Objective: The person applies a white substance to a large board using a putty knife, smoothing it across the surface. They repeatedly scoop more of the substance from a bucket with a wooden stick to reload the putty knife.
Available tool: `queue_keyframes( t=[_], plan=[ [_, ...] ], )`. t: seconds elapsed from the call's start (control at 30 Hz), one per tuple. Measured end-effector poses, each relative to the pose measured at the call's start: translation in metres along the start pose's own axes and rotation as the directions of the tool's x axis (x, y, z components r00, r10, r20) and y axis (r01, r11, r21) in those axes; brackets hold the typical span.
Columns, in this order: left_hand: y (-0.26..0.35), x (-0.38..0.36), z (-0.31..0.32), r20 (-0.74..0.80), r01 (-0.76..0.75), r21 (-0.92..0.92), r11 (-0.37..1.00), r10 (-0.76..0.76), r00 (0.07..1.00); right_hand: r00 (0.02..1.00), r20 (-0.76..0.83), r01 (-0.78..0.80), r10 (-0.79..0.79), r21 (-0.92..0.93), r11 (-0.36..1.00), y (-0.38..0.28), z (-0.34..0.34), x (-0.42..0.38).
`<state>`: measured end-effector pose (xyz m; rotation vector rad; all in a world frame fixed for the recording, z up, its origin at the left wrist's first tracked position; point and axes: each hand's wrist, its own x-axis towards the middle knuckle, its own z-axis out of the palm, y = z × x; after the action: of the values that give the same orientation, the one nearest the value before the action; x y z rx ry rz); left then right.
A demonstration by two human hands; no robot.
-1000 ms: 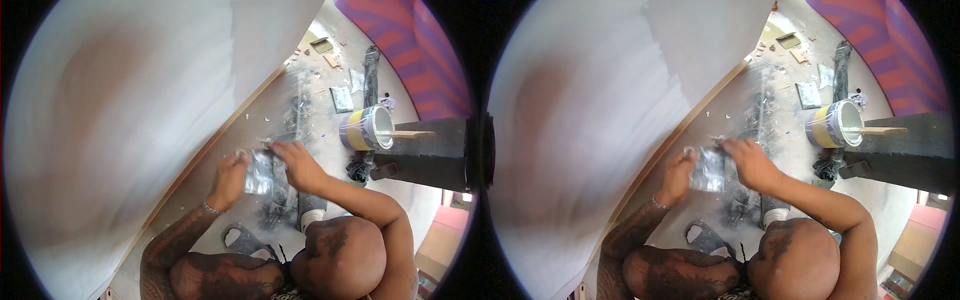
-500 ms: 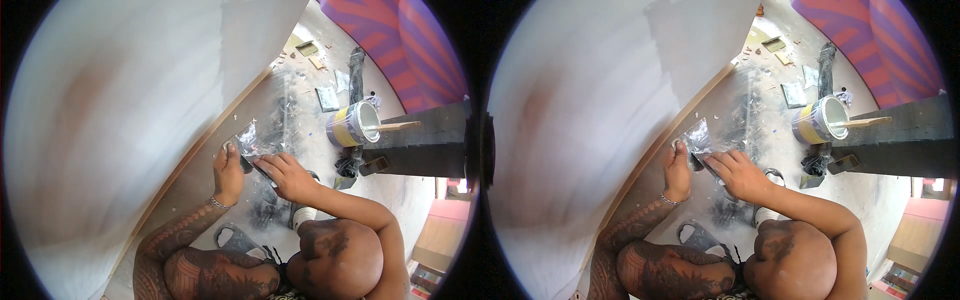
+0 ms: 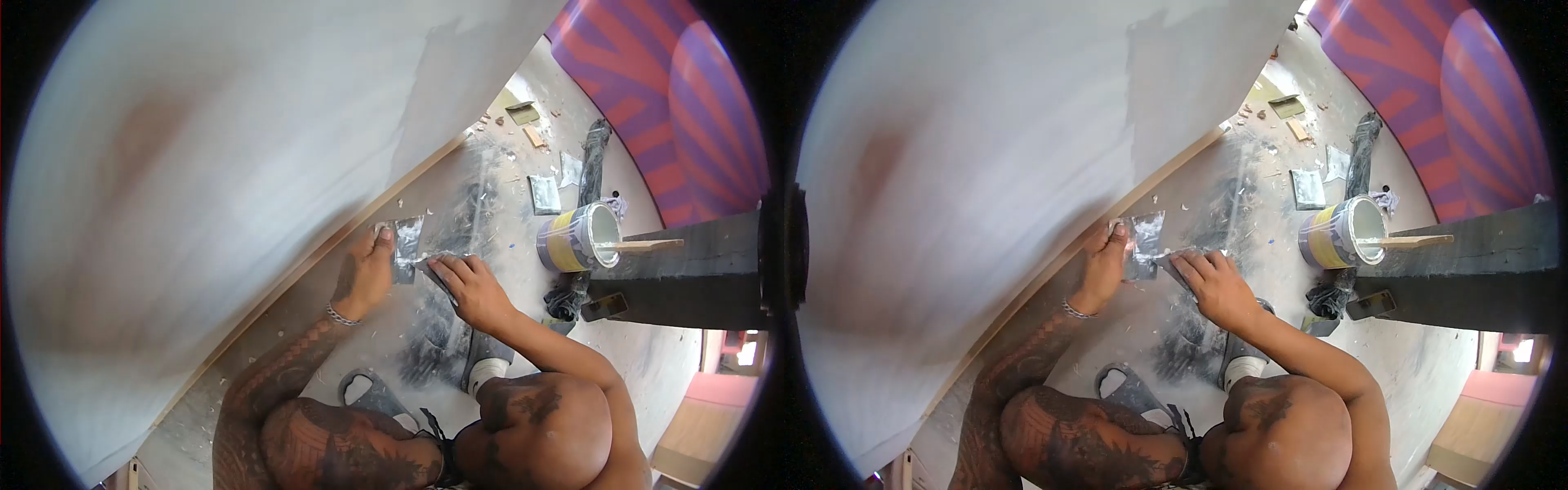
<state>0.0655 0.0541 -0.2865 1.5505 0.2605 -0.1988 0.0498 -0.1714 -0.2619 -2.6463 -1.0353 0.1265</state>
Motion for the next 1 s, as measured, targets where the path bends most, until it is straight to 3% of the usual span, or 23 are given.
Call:
queue_keyframes(
  t=[0.07,0.17,0.2,0.23,0.27,0.3,0.37,0.4,0.43,0.5,0.53,0.57,0.63,0.7,0.73,0.77,0.83,0.87,0.9,0.97,1.0],
  plan=[
    [-0.011,0.006,-0.005,0.107,0.186,-0.085,0.979,-0.177,0.978,0.993,-0.052,-0.105,0.107,0.034,0.994,0.005,0.007,0.001],
    [-0.01,-0.008,0.004,0.09,0.237,0.06,0.97,-0.241,0.966,0.942,-0.181,-0.237,0.282,0.232,0.943,0.019,0.002,0.003],
    [-0.006,-0.012,0.004,0.041,0.083,0.14,0.987,-0.089,0.995,0.907,-0.229,-0.272,0.353,0.32,0.908,0.028,-0.004,0.003],
    [0.003,-0.016,0.002,0.005,-0.073,0.223,0.972,0.074,0.997,0.801,-0.013,-0.477,0.598,0.59,0.651,0.036,-0.009,0.002],
    [0.012,-0.019,0.002,-0.019,-0.222,0.306,0.926,0.24,0.971,0.725,0.056,-0.37,0.686,0.872,0.32,0.037,-0.012,0.003],
    [0.021,-0.024,0.005,-0.016,-0.269,0.314,0.911,0.289,0.957,0.664,0.161,-0.169,0.73,0.984,-0.063,0.035,-0.016,0.006],
    [0.032,-0.033,0.011,-0.009,-0.358,0.33,0.874,0.382,0.924,0.536,0.494,-0.12,0.684,0.847,-0.518,0.044,-0.013,0.002],
    [0.027,-0.028,0.016,0.07,-0.654,0.376,0.656,0.684,0.727,0.554,0.606,-0.041,0.571,0.705,-0.708,0.041,-0.013,0.002],
    [0.025,-0.027,0.02,0.169,-0.76,0.377,0.53,0.767,0.619,0.882,0.424,-0.004,0.207,0.445,-0.895,0.071,0.03,-0.021],
    [0.022,-0.027,0.028,0.355,-0.91,0.332,0.247,0.861,0.364,0.907,0.406,-0.02,0.114,0.312,-0.95,0.055,0.047,-0.026],
    [0.018,-0.028,0.035,0.402,-0.937,0.296,0.187,0.865,0.3,0.662,0.68,0.02,0.316,0.405,-0.914,0.024,0.02,-0.002],
    [0.013,-0.03,0.042,0.419,-0.928,0.314,0.199,0.848,0.324,0.306,0.821,0.017,0.482,0.501,-0.865,-0.01,-0.01,0.023],
    [0.008,-0.037,0.055,0.455,-0.91,0.351,0.221,0.809,0.372,0.397,0.84,-0.047,0.369,0.42,-0.906,-0.014,0.003,0.017],
    [0.004,-0.035,0.059,0.347,-0.815,0.436,0.383,0.763,0.545,0.663,0.744,-0.218,0.083,0.298,-0.929,0.007,0.039,-0.021],
    [-0.004,-0.026,0.06,0.273,-0.757,0.442,0.481,0.732,0.624,0.713,0.7,-0.32,0.049,0.386,-0.865,0.016,0.052,-0.029],
    [-0.002,-0.018,0.058,0.196,-0.691,0.44,0.574,0.689,0.697,0.668,0.736,-0.348,0.107,0.437,-0.829,0.01,0.042,-0.027],
    [0.015,-0.004,0.039,0.211,-0.328,0.579,0.747,0.251,0.945,0.573,0.787,-0.426,0.226,0.522,-0.739,-0.004,0.022,-0.026],
    [0.013,-0.002,0.031,0.196,-0.268,0.601,0.753,0.186,0.963,0.609,0.753,-0.39,0.247,0.556,-0.734,0.017,0.042,-0.042],
    [0.012,0.0,0.024,0.181,-0.208,0.623,0.754,0.119,0.976,0.542,0.705,-0.327,0.457,0.678,-0.658,0.017,0.035,-0.034],
    [-0.013,0.0,0.018,0.164,-0.37,0.591,0.717,0.343,0.925,0.35,0.491,-0.248,0.798,0.87,-0.427,0.024,0.019,-0.013],
    [-0.018,-0.004,0.016,0.212,-0.46,0.615,0.64,0.428,0.878,0.394,0.35,-0.208,0.85,0.935,-0.288,0.028,0.013,-0.012]
  ],
)
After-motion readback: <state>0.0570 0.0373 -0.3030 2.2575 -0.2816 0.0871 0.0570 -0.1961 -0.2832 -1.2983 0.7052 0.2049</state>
